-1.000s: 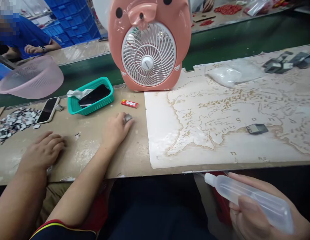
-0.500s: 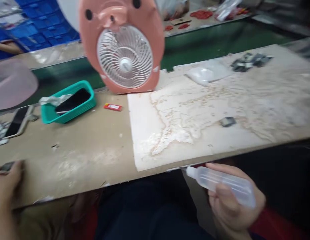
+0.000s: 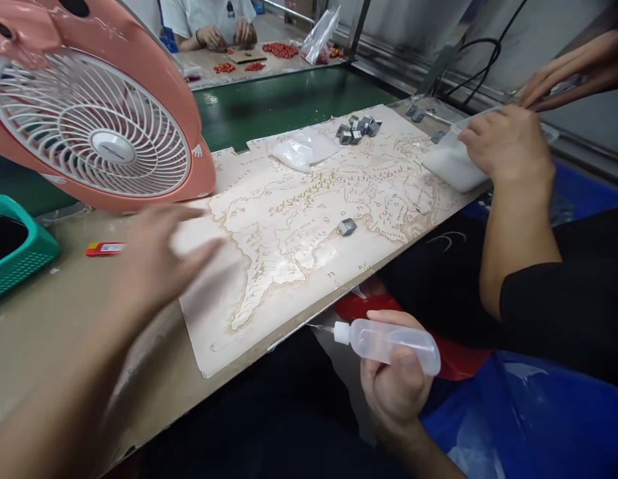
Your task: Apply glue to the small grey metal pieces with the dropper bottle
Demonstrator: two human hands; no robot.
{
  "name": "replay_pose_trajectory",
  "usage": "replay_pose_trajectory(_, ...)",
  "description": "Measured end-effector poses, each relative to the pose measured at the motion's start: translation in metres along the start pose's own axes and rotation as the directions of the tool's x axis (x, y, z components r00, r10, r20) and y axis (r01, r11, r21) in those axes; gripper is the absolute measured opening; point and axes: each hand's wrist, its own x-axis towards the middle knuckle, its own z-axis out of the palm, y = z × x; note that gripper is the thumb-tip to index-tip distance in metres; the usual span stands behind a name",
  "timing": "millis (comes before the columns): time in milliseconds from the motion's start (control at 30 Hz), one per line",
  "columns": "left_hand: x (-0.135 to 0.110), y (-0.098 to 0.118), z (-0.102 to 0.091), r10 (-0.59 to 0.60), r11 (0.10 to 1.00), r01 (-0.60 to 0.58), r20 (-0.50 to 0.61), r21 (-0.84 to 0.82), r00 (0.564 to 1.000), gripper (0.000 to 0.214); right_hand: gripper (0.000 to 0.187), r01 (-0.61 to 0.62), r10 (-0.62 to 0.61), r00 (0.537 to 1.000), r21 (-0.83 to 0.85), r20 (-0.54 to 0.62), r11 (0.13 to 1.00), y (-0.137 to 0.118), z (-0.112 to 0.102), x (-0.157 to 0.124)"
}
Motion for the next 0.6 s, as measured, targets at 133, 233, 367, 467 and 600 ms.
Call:
replay_pose_trajectory(133, 0.053, 0.079, 0.105, 0.245, 0.968, -0.251, 0.308, -0.021, 0.919, 0.054, 0.031, 0.005, -0.009, 0.996, -0.036, -0.091, 0.999, -0.013, -0.004, 0.001)
replay_pose_trajectory(233, 0.074, 0.122, 0.161, 0.294, 0.952, -0.304, 0.4, -0.04, 0.868, 0.061, 0.029, 0.01, -0.019, 0.992, -0.071, -0.125, 0.997, -0.017, -0.01, -0.001)
replay_pose_trajectory(367, 0.076, 0.123, 0.168, 0.336, 0.938, -0.343, 0.415, -0.06, 0.846, 0.034, 0.03, -0.081, 0.069, 0.993, -0.12, -0.096, 0.99, -0.016, -0.018, -0.004)
replay_pose_trajectory(467, 0.049, 0.092, 0.132, 0.291, 0.95, -0.311, 0.409, -0.019, 0.865, 0.027, 0.033, -0.139, 0.121, 0.987, -0.185, -0.101, 0.973, -0.012, -0.021, -0.005)
replay_pose_trajectory(600, -0.028, 0.043, 0.074, 0.063, 0.981, -0.114, 0.294, 0.159, 0.954, 0.042, 0.043, -0.187, 0.172, 0.981, -0.225, -0.085, 0.956, -0.001, -0.014, -0.006)
